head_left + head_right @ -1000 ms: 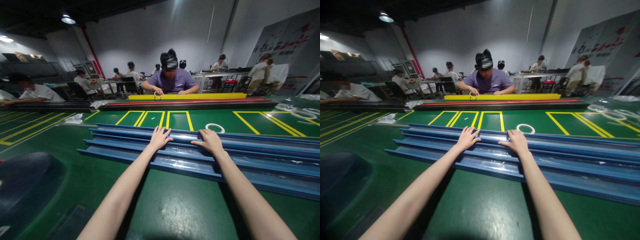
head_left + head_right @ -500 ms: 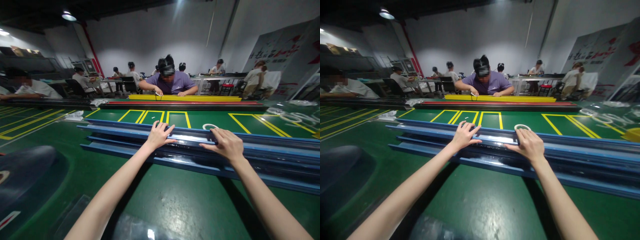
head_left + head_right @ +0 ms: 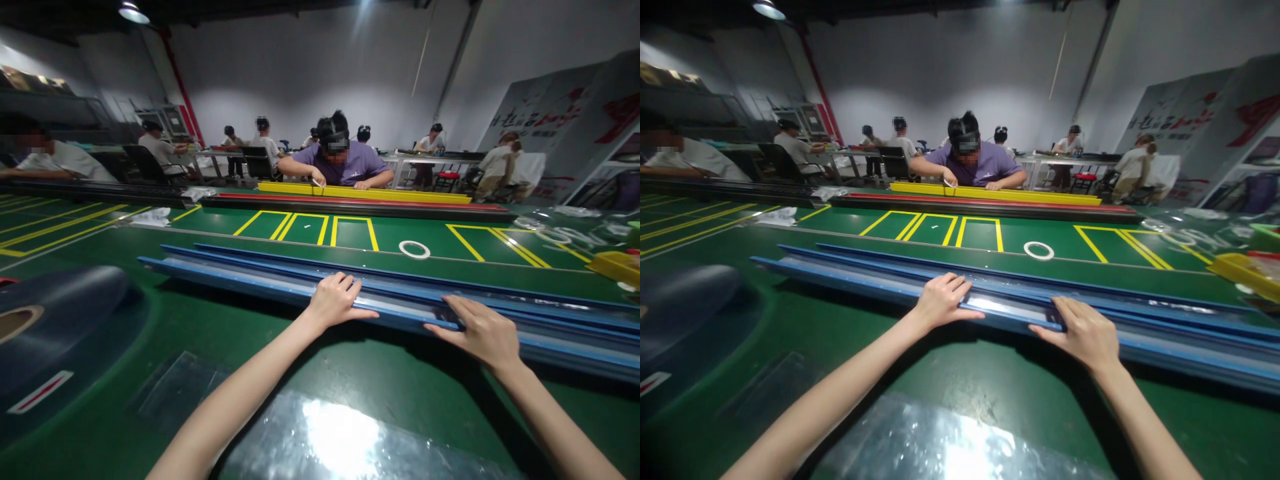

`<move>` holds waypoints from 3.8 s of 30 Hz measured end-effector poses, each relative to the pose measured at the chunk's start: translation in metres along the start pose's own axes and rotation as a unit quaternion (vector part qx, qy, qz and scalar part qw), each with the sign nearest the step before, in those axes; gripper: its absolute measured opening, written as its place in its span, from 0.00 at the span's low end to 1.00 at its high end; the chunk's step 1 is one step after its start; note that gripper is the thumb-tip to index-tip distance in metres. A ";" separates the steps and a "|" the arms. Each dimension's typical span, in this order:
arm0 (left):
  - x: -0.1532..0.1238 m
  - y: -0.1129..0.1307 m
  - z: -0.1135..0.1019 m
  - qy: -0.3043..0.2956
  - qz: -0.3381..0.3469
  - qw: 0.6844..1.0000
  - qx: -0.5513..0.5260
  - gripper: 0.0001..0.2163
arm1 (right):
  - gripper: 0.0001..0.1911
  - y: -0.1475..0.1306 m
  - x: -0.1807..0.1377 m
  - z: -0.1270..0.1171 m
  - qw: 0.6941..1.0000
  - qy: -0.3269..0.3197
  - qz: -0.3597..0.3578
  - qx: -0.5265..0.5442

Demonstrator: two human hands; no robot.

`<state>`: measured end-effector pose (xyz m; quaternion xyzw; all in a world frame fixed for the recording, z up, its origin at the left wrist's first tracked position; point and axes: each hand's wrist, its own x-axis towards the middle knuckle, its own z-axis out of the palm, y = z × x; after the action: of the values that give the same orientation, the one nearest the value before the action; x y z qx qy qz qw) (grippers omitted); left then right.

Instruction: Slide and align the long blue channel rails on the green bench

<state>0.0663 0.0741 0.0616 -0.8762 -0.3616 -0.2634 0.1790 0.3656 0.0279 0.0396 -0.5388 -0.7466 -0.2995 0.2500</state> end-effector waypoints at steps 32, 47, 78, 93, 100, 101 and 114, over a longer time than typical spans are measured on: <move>-0.041 0.018 0.030 -0.015 -0.034 0.999 -0.009 0.32 | 0.30 -0.016 -0.037 0.011 0.998 -0.061 -0.012 -0.001; -0.048 -0.010 0.034 -0.001 -0.034 0.999 -0.006 0.30 | 0.33 -0.044 -0.024 0.017 0.999 -0.053 0.006 -0.002; -0.110 -0.100 -0.003 -0.046 -0.073 0.996 0.005 0.27 | 0.24 -0.070 0.000 0.009 0.972 -0.195 0.044 0.124; -0.125 -0.105 -0.027 -0.141 -0.137 0.979 -0.056 0.23 | 0.14 -0.048 -0.010 0.008 0.975 -0.201 0.095 0.009; -0.085 -0.051 -0.012 -0.092 -0.092 0.988 -0.085 0.14 | 0.12 -0.068 -0.002 0.008 0.973 -0.207 0.100 0.004; -0.077 -0.041 -0.010 -0.089 -0.079 0.989 -0.088 0.14 | 0.12 -0.074 0.001 0.008 0.973 -0.209 0.101 0.003; -0.050 0.009 0.016 -0.101 -0.108 0.988 -0.034 0.16 | 0.12 -0.150 0.034 0.010 0.968 -0.236 0.080 0.020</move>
<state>0.0479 0.0494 0.0177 -0.8597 -0.4613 -0.2034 0.0825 0.2115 0.0219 0.0296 -0.6470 -0.7448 -0.1285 0.1006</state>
